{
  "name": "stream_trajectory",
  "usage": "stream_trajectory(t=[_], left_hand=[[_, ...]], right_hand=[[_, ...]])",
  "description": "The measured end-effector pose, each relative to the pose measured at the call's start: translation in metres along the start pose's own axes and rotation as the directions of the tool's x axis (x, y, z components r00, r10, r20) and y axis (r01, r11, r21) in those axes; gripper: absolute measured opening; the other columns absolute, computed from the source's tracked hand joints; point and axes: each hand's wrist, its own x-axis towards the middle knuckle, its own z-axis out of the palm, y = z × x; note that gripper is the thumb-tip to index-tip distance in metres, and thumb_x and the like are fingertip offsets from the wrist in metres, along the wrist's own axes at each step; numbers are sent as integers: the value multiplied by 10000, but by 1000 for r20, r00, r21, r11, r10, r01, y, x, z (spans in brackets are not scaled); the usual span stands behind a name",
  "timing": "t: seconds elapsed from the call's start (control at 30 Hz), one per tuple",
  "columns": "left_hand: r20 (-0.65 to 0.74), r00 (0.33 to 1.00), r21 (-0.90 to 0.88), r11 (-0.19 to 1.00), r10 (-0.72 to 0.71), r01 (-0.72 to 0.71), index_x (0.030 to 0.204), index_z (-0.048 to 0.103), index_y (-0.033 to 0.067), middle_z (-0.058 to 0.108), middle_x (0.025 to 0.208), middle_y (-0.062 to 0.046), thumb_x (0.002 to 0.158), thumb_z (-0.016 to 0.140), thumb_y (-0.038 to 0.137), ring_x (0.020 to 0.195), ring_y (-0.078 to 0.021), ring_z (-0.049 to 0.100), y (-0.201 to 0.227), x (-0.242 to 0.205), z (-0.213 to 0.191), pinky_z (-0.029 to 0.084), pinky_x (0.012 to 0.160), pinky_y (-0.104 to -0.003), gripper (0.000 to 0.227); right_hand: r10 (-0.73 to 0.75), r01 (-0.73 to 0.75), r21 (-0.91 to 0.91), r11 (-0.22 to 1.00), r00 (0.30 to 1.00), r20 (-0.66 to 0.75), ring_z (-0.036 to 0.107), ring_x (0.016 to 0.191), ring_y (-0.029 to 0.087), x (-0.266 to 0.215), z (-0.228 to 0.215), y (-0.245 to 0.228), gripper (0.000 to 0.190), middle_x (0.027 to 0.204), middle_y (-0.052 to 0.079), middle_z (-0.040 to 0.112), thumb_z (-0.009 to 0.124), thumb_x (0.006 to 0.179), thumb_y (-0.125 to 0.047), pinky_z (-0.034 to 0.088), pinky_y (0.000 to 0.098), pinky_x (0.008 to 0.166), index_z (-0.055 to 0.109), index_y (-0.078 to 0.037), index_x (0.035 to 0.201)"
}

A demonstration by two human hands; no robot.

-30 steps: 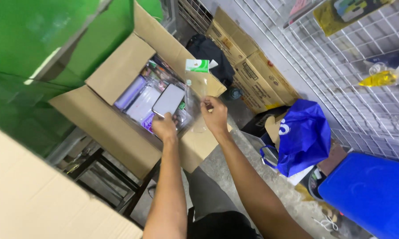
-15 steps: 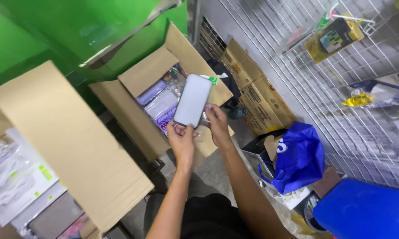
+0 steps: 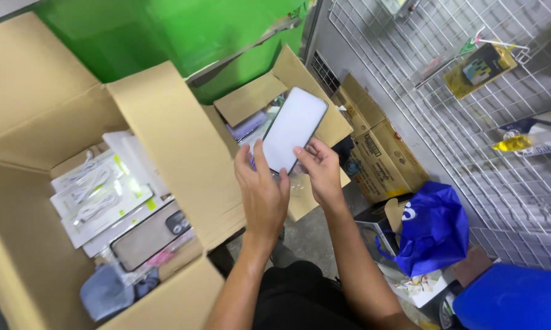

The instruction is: The recorder is sorting and inspecting various phone cases and screen protectors inside a cardboard box.

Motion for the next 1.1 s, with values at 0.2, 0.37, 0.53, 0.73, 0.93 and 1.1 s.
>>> stream_trajectory(t=[0.2, 0.37, 0.53, 0.73, 0.93, 1.1], left_hand=[[93, 991, -37, 995, 99, -96, 1322, 584, -32, 506, 1343, -286, 850, 782, 94, 1228, -482, 498, -18, -2, -80, 419, 1046, -543, 527], [92, 989, 7, 993, 116, -117, 1301, 590, -24, 537, 1299, -253, 843, 820, 150, 1204, -447, 517, -46, -10, -144, 438, 1019, -526, 541], [117, 993, 34, 999, 26, -30, 1331, 595, -27, 575, 1232, -225, 865, 795, 133, 1115, -407, 562, -86, -33, -180, 472, 965, -493, 532], [36, 998, 84, 995, 48, -51, 1387, 575, -26, 577, 1243, -220, 925, 769, 114, 1152, -408, 570, -119, -57, -215, 481, 985, -488, 521], [13, 1000, 125, 992, 21, -22, 1346, 600, 7, 583, 1231, -209, 854, 800, 138, 1125, -409, 561, -131, -67, -248, 477, 959, -489, 547], [-23, 1000, 131, 991, -16, 19, 1351, 587, -14, 569, 1231, -220, 866, 791, 118, 1135, -412, 563, -145, -80, -253, 474, 973, -494, 543]], right_hand=[[-49, 44, 46, 998, 991, 122, 696, 960, 89, -42, 71, -36, 291, 1103, 60, 749, 662, 999, -70, 581, 233, 823, 652, 37, 1270], [20, -5, -55, 998, 965, 261, 664, 923, 81, -73, 124, -45, 284, 1081, 36, 723, 640, 1026, -72, 562, 234, 764, 647, 41, 1286], [8, 43, -138, 989, 936, 352, 642, 905, 74, -86, 165, -6, 368, 1056, 16, 700, 575, 968, 23, 584, 248, 793, 645, 33, 1329], [56, -9, -170, 985, 960, 274, 668, 910, 44, -113, 223, 10, 320, 1034, -22, 681, 570, 936, 42, 625, 242, 767, 629, 9, 1248], [-60, 181, -292, 939, 923, 380, 535, 806, 16, -121, 247, 37, 281, 902, -44, 620, 706, 889, 30, 477, 170, 709, 699, 33, 1169], [-53, 182, -407, 895, 950, 308, 520, 722, 41, -122, 266, 59, 238, 800, -23, 616, 695, 796, 54, 458, 197, 631, 731, 56, 1031]])
